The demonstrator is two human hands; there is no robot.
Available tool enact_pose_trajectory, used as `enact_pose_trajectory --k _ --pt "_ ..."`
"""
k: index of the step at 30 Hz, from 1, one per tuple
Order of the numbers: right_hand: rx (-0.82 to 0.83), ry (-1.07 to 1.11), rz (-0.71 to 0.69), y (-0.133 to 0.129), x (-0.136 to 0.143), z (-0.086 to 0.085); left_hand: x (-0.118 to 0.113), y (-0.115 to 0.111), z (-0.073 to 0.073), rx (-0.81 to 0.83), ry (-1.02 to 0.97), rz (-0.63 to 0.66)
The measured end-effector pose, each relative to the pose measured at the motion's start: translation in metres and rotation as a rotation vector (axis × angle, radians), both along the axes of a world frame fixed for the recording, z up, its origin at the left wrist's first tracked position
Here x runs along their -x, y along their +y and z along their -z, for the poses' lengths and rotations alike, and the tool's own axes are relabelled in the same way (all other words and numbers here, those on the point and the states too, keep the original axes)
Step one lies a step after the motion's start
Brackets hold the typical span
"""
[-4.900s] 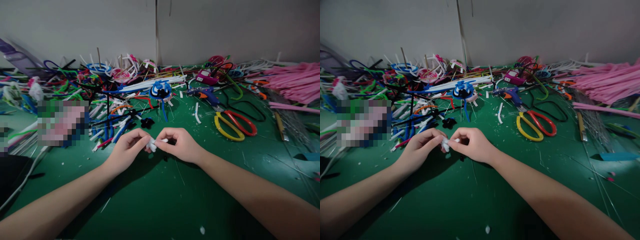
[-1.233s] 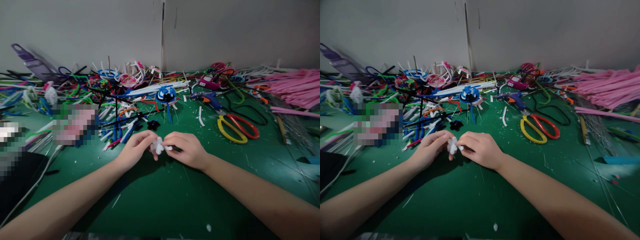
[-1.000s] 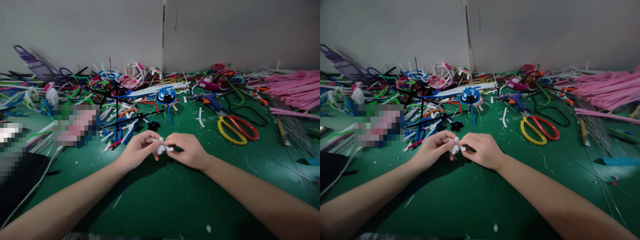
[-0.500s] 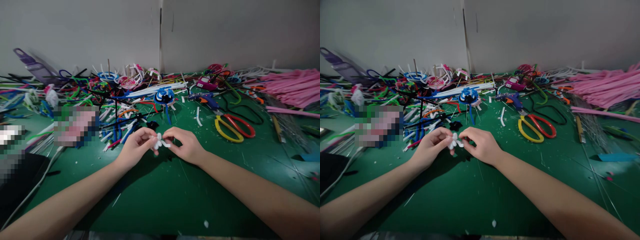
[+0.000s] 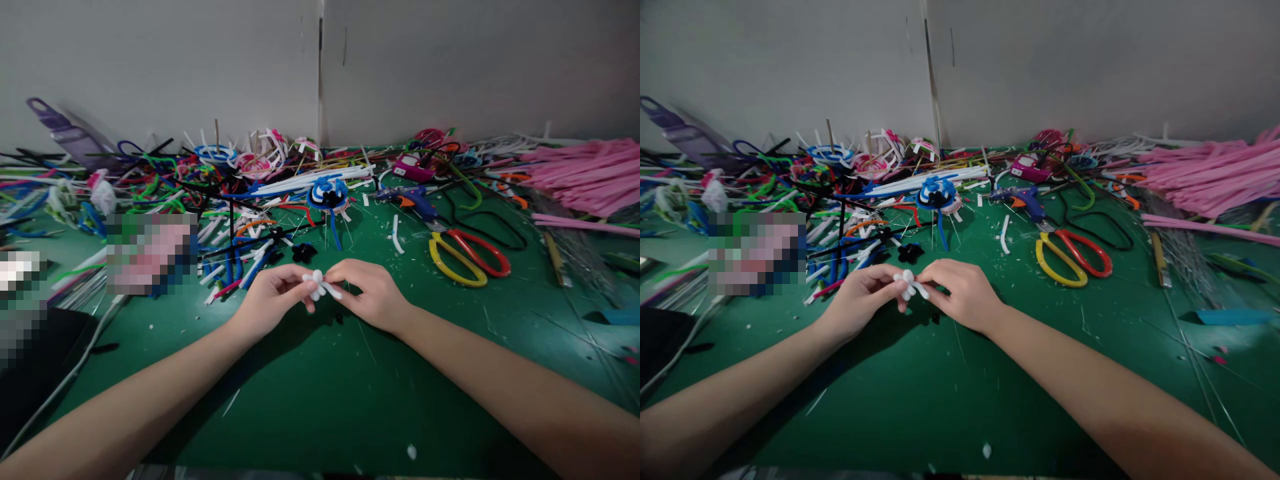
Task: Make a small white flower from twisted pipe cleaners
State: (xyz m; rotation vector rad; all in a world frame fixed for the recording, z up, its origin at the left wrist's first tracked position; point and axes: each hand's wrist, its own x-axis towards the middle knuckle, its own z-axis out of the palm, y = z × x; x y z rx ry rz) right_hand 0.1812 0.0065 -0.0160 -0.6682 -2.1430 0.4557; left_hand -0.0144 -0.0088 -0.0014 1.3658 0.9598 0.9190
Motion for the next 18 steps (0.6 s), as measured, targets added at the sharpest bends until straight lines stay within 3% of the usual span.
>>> enact_pose_trajectory --k 6,11,18 --pt "-0.062 0.051 0.160 -0.0040 0.0018 -0.0086 -0.0014 -0.0064 -0.0021 -0.244 0.141 -0.124" --pt "-0.182 0.015 0.050 -0.0082 0.0027 -0.0096 0.0007 -0.0095 -0.0020 -0.642 0.322 -0.102" --pt "-0.170 0.011 0.088 -0.0068 0.0034 -0.0081 0.0011 -0.0073 0.0006 -0.740 0.360 -0.062"
